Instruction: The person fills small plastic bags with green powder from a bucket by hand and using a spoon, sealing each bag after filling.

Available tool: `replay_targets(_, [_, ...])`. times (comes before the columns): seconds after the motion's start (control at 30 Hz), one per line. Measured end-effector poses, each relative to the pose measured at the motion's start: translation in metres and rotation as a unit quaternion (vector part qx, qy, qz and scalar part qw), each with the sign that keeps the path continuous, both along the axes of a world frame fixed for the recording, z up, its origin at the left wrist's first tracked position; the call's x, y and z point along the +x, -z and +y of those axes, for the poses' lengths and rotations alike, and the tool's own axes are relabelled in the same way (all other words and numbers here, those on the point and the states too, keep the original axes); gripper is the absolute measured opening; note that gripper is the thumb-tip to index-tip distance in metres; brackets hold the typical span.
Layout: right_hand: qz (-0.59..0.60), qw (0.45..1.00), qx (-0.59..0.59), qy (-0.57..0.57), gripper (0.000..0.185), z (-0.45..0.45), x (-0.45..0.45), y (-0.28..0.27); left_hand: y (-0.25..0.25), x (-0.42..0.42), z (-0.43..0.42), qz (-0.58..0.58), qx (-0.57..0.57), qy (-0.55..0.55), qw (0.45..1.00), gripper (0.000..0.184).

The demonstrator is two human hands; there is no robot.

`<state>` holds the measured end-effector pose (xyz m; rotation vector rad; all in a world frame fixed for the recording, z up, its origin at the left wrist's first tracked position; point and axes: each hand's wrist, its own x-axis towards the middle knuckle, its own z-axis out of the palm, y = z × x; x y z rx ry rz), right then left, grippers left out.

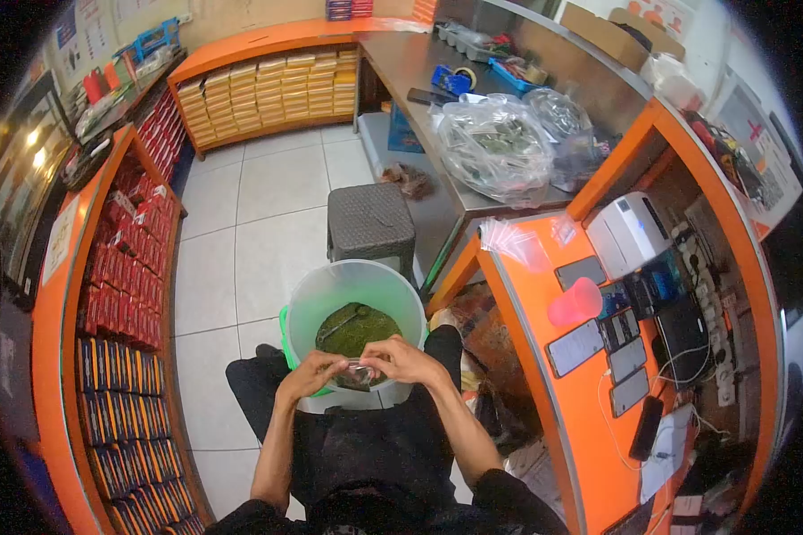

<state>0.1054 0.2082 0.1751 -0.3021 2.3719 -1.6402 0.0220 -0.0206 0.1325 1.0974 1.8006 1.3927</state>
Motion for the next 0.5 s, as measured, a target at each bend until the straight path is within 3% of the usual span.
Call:
replay_targets(0.13, [0.032, 0.991, 0.132, -0.007, 0.010, 0.014, -0.004, -0.033, 0.010, 0.006, 0.012, 0.077, 0.023, -0.047, 0.996, 0.032])
replay_targets(0.17, [0.192, 0.960, 0.191, 0.076, 0.010, 0.022, -0.004, -0.039, 0.002, 0.007, 0.015, 0.082, 0.022, -0.040, 0.996, 0.032])
replay_targets(0.2, [0.344, 0.893, 0.245, 0.156, 0.012, 0.032, -0.007, -0.047, -0.014, 0.009, 0.016, 0.081, 0.050, -0.090, 0.991, 0.036])
replay_targets(0.27, [0.515, 0.749, 0.238, 0.342, 0.015, 0.048, -0.005, -0.122, -0.015, 0.003, 0.012, 0.069, 0.052, -0.157, 0.984, 0.055])
replay_targets(0.3, [0.564, 0.641, 0.247, 0.458, 0.012, 0.053, -0.001, -0.147, -0.014, 0.003, 0.008, 0.072, 0.050, -0.149, 0.985, 0.055])
replay_targets(0.37, [0.665, 0.395, 0.293, 0.562, 0.009, 0.086, -0.005, -0.186, -0.012, 0.000, 0.002, 0.034, 0.059, -0.180, 0.981, 0.053])
replay_targets(0.4, [0.681, 0.344, 0.290, 0.578, 0.011, 0.107, -0.011, -0.197, -0.011, -0.002, 0.000, 0.035, 0.057, -0.166, 0.984, 0.053])
replay_targets(0.43, [0.660, 0.368, 0.298, 0.583, 0.013, 0.136, -0.024, -0.197, -0.009, -0.002, -0.001, 0.036, 0.041, -0.156, 0.986, 0.051])
replay_targets(0.5, [0.519, 0.515, 0.365, 0.576, 0.017, 0.189, -0.051, -0.174, -0.007, 0.003, 0.002, 0.034, 0.023, -0.134, 0.990, 0.050])
